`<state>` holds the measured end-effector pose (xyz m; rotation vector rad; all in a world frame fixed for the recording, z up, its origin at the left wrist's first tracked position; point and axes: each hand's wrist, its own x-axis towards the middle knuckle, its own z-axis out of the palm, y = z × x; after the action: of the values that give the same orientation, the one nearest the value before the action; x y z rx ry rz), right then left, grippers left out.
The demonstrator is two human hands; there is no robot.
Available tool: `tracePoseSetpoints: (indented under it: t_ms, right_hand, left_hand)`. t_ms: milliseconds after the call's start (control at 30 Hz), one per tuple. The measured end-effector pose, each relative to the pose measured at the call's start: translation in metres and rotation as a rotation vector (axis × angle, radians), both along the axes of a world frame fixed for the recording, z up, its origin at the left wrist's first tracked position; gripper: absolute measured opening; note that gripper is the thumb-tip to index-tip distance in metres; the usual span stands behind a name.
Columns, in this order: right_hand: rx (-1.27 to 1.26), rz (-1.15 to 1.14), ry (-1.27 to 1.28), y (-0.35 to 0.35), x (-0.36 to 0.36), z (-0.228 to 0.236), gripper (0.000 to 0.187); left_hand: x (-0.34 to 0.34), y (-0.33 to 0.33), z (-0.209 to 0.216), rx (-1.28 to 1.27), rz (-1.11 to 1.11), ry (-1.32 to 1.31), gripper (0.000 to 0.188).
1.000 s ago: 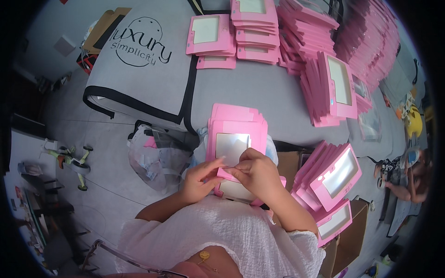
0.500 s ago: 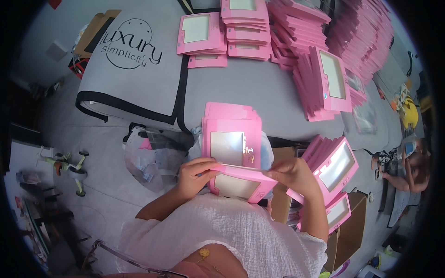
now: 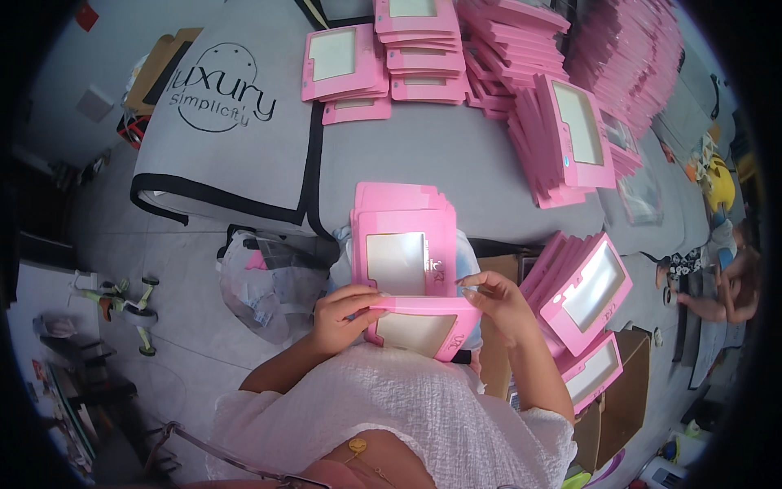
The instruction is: The person assembles pink paper packs by inserting white inserts into pink frames and stacking them on a table. The person repeatedly picks up frames, inserts the white pieces, and places the completed packs into a growing stack.
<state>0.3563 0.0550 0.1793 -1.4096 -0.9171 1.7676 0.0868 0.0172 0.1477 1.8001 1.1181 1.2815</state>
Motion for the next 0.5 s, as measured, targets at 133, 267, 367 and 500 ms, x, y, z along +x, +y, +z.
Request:
tracePoseSetpoints:
  t_ms: [133, 267, 367, 500]
  right_hand:
    - [-0.094, -0.062, 0.329, -0.008, 0.011, -0.028, 0.011]
    - [-0.088, -0.174, 0.371, -0.02, 0.002, -0.038, 0.015]
    - [0.02, -0.191, 0.217, -0.021, -0.008, -0.035, 0.021]
    - [0.166, -0.057, 0.046, -0.017, -0.006, -0.029, 0.031]
  left_hand:
    - [-0.001, -0.002, -0.006, -0.025, 0.031, -0.059, 0.023]
    - [-0.001, -0.005, -0.005, -0.004, 0.048, -0.02, 0.024]
    - [0.001, -0.008, -0.002, -0.015, 0.046, 0.002, 0.024]
    - [0.004, -0.011, -0.011, -0.114, -0.007, 0.015, 0.041]
